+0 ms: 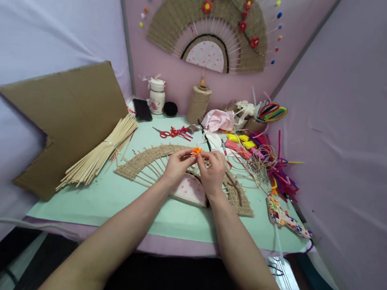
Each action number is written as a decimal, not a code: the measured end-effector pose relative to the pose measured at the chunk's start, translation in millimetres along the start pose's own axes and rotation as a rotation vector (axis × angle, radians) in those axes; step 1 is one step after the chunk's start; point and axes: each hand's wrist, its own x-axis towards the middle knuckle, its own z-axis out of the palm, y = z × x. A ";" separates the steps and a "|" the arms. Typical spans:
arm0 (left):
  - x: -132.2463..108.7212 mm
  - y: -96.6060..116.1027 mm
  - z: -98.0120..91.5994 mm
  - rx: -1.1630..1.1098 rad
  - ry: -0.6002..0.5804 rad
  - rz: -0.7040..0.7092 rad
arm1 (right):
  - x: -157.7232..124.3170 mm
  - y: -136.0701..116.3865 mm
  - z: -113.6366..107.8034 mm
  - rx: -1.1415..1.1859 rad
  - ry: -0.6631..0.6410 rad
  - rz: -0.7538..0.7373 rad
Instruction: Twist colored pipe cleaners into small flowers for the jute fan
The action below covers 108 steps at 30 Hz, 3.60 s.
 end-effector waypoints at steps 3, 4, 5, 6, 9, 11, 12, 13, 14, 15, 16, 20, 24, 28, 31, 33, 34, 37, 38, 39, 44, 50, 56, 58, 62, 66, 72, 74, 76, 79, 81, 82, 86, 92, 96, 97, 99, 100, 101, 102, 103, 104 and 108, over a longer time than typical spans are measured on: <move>0.1 1.9 -0.8 0.039 -0.041 0.019 | 0.8 0.1 -1.1 0.020 0.029 0.002; 0.1 2.8 -0.7 0.034 -0.045 0.020 | 1.2 -0.1 -1.5 0.034 0.029 0.005; 0.1 3.6 -0.5 0.026 -0.046 0.018 | 1.6 -0.5 -1.9 0.045 0.024 0.009; 0.2 4.2 -0.3 0.015 -0.043 0.013 | 2.0 -0.9 -2.4 0.053 0.013 0.015; 0.6 5.3 0.2 -0.025 -0.009 -0.011 | 3.5 -1.6 -3.7 0.080 -0.048 0.019; 0.9 5.6 0.5 -0.061 0.027 -0.031 | 4.5 -0.7 -4.2 0.109 -0.103 0.011; 0.9 5.8 0.6 -0.078 0.042 -0.046 | 5.0 0.3 -4.4 0.120 -0.134 0.009; 0.9 6.1 0.8 -0.092 0.054 -0.065 | 5.4 1.6 -4.5 0.127 -0.164 0.011; 0.9 6.5 0.9 -0.104 0.062 -0.089 | 5.9 3.0 -4.6 0.130 -0.192 0.015; 0.8 6.8 1.1 -0.114 0.067 -0.113 | 6.2 4.5 -4.6 0.129 -0.215 0.022; 0.7 7.0 1.1 -0.124 0.069 -0.134 | 6.4 5.8 -4.8 0.124 -0.231 0.027; 0.6 6.7 -0.1 -0.166 0.047 -0.177 | 6.3 7.5 -6.0 0.073 -0.246 0.002; 1.0 5.1 -2.2 -0.202 0.034 -0.214 | 5.3 3.0 -7.8 -0.075 -0.219 -0.084; 2.6 4.9 -4.5 -0.221 -0.001 -0.255 | 5.0 -2.0 -7.9 -0.179 -0.203 -0.131; 5.5 6.5 -8.6 -0.172 -0.015 -0.331 | 6.2 -1.7 -8.1 -0.128 -0.239 -0.113; 7.7 8.2 -12.9 -0.117 -0.029 -0.403 | 8.1 0.5 -10.2 -0.045 -0.334 -0.074; 8.6 9.2 -15.3 -0.093 -0.046 -0.436 | 9.6 1.8 -12.2 0.008 -0.396 -0.038; 9.7 12.3 -20.9 -0.048 -0.138 -0.518 | 14.9 4.8 -20.9 0.169 -0.567 0.127; 9.4 13.1 -21.8 -0.047 -0.164 -0.529 | 16.6 5.1 -24.1 0.220 -0.604 0.182; 8.9 13.7 -22.3 -0.051 -0.180 -0.531 | 18.1 5.0 -27.2 0.268 -0.632 0.234; 5.3 12.8 -19.5 -0.081 -0.180 -0.486 | 20.0 2.8 -36.5 0.534 -0.710 0.520; 3.2 12.7 -16.4 -0.094 -0.258 -0.521 | 15.2 5.0 -36.4 0.652 -0.698 0.644; 2.5 15.7 -16.8 -0.108 -0.320 -0.572 | 14.1 5.2 -39.6 0.524 -0.724 0.544; 2.7 15.4 -17.0 -0.100 -0.320 -0.599 | 14.7 1.7 -43.0 0.364 -0.697 0.397; 2.9 12.6 -15.6 -0.045 -0.286 -0.575 | 12.0 -7.7 -45.9 -0.030 -0.565 0.050; 1.9 6.1 -10.7 0.043 -0.224 -0.470 | 0.9 -13.5 -37.4 -0.279 -0.484 -0.019; 0.9 -5.3 -1.8 0.164 -0.077 -0.251 | -14.7 -16.9 -22.8 -0.457 -0.339 -0.015; 0.7 -6.5 0.1 0.202 -0.049 -0.207 | -15.8 -18.5 -21.4 -0.484 -0.316 -0.004; 0.4 -6.2 1.5 0.216 -0.030 -0.171 | -15.8 -19.9 -20.7 -0.517 -0.283 0.013; -0.3 -5.0 2.6 0.212 -0.027 -0.143 | -16.4 -20.3 -19.4 -0.520 -0.265 0.033; -0.6 -5.1 3.0 0.201 -0.026 -0.138 | -17.4 -19.9 -18.6 -0.482 -0.275 0.043; -0.7 -5.5 3.1 0.195 -0.023 -0.133 | -17.9 -20.0 -18.4 -0.461 -0.277 0.050; -1.3 -8.4 3.9 0.145 -0.020 -0.094 | -18.2 -20.9 -18.8 -0.344 -0.262 0.124; -3.7 -6.3 6.4 0.002 -0.023 -0.161 | -10.8 -10.2 -20.3 0.161 -0.328 0.416; -3.9 -4.1 5.4 -0.034 -0.082 -0.274 | -3.6 1.8 -26.2 0.283 -0.423 0.448; -3.7 -4.1 4.7 -0.038 -0.104 -0.296 | -2.1 4.0 -28.6 0.285 -0.440 0.424; -3.4 -4.5 2.8 -0.055 -0.143 -0.327 | 0.5 7.0 -33.3 0.296 -0.467 0.374; -3.3 -4.6 1.8 -0.066 -0.162 -0.338 | 1.4 8.0 -35.2 0.302 -0.473 0.356; -3.2 -4.5 0.9 -0.078 -0.180 -0.348 | 1.8 8.6 -36.6 0.302 -0.472 0.342; -3.2 -4.3 0.1 -0.089 -0.196 -0.359 | 1.7 8.9 -37.2 0.297 -0.465 0.331; -3.2 -3.9 -0.5 -0.097 -0.209 -0.369 | 1.1 8.9 -37.1 0.290 -0.451 0.319; -3.2 -3.4 -0.9 -0.102 -0.216 -0.380 | 0.0 8.5 -36.3 0.283 -0.434 0.309; -3.7 -1.0 0.0 -0.111 -0.189 -0.371 | -7.9 5.1 -29.1 0.342 -0.354 0.391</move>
